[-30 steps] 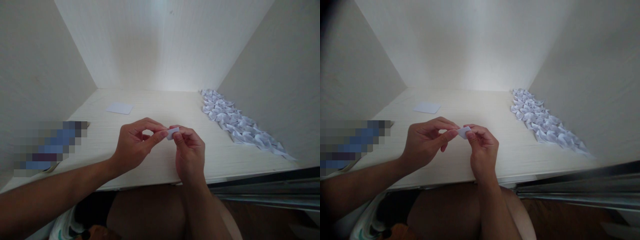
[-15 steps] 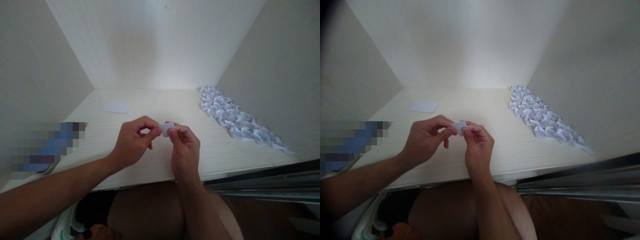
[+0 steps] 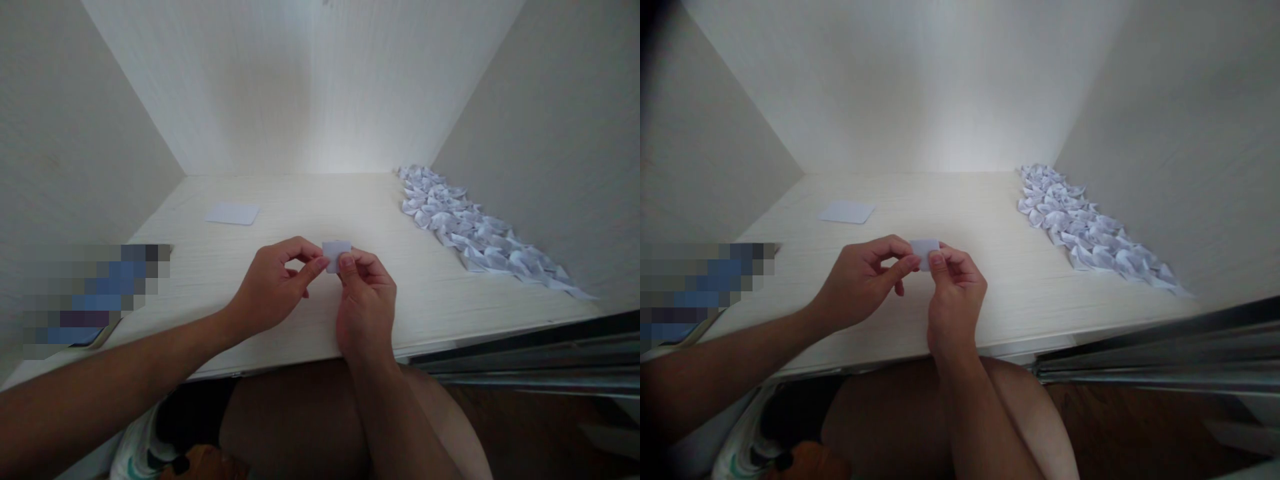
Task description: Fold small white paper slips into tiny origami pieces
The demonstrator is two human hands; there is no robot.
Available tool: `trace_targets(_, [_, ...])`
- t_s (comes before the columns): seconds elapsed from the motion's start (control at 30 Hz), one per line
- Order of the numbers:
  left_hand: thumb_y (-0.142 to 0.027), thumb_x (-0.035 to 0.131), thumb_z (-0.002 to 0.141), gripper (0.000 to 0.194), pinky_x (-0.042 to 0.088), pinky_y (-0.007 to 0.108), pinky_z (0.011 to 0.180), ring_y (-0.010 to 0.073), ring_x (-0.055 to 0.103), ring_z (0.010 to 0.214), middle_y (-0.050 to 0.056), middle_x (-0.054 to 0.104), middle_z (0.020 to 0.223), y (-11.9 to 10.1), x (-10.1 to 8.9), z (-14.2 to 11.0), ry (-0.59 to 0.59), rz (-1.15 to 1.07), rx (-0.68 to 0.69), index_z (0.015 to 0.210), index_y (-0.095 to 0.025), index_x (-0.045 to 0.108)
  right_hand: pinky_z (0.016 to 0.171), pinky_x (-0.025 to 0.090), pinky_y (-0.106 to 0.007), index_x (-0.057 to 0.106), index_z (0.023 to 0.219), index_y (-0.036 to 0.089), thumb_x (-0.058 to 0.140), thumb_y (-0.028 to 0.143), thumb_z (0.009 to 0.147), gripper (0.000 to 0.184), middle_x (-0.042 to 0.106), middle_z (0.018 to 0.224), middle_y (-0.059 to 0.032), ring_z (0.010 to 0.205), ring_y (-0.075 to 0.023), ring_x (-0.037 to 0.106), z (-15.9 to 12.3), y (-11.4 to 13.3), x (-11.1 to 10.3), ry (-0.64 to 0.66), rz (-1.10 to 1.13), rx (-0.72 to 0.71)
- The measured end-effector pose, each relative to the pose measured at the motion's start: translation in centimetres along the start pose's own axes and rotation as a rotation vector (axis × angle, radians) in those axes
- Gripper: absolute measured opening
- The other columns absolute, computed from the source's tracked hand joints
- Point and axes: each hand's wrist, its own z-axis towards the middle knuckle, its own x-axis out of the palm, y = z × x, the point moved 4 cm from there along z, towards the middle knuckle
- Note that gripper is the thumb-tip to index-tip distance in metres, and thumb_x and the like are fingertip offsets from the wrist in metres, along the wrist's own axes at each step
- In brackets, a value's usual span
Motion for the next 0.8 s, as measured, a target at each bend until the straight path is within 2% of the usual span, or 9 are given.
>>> trace_targets(0.1, [-0.026,0.074,0.089,0.016,0.052,0.014,0.041,0.007,0.055,0.051,-0.001,0.065,0.071,0.05,0.03,0.07,-0.005,0.024,-0.006,0.077,-0.016,0.068,0.093,0.05,-0.04,0.074,0.076,0.023,0.083,0.032,0.08,0.013,0.072,0.079,0.001,0.086,-0.0186,0.066,-0.07,-0.33,0.14,-0.003,0.005,0.029])
trace_targets(0.27, [-0.029,0.072,0.09,0.014,0.053,0.016,0.044,0.0097,0.06,0.056,0.002,0.068,0.077,0.36,0.23,0.06,0.029,0.067,-0.011,0.081,-0.017,0.071,0.089,0.051,-0.038,0.072,0.074,0.022,0.083,0.035,0.077,0.017,0.072,0.077,0.0017,0.082,-0.0176,0.065,-0.2,-0.62,0.06,-0.088,0.02,0.05])
trace_targets(0.47, [-0.029,0.071,0.091,0.016,0.049,0.017,0.043,0.0086,0.056,0.05,0.001,0.068,0.074,0.51,0.22,-0.06,0.029,0.125,-0.007,0.079,-0.018,0.069,0.085,0.052,-0.038,0.069,0.074,0.022,0.082,0.034,0.075,0.018,0.069,0.076,0.0022,0.081,-0.0174,0.064,-0.52,-0.82,0.12,-0.145,0.023,0.072])
trace_targets(0.57, [-0.032,0.069,0.092,0.019,0.049,0.019,0.044,0.01,0.059,0.052,0.002,0.07,0.074,0.62,0.44,-0.09,0.068,0.144,-0.01,0.08,-0.018,0.07,0.082,0.051,-0.037,0.068,0.074,0.022,0.082,0.035,0.075,0.02,0.069,0.076,0.0023,0.08,-0.0168,0.063,-0.6,-0.8,0.1,-0.182,0.021,0.066])
trace_targets(0.7, [-0.031,0.068,0.092,0.018,0.049,0.019,0.047,0.0114,0.059,0.056,0.002,0.068,0.073,0.8,0.39,-0.16,0.053,0.178,0.005,0.079,-0.018,0.068,0.078,0.051,-0.035,0.067,0.072,0.022,0.082,0.035,0.074,0.02,0.068,0.074,0.0028,0.077,-0.0159,0.061,-0.58,-0.75,0.17,-0.189,0.032,0.082])
trace_targets(0.8, [-0.033,0.065,0.096,0.02,0.051,0.02,0.05,0.0121,0.06,0.061,0.003,0.068,0.079,0.8,0.62,-0.24,0.112,0.219,0.055,0.084,-0.018,0.069,0.079,0.05,-0.034,0.068,0.073,0.022,0.083,0.034,0.073,0.019,0.067,0.076,0.003,0.078,-0.0155,0.06,-0.5,-0.75,-0.01,-0.22,0.045,0.085])
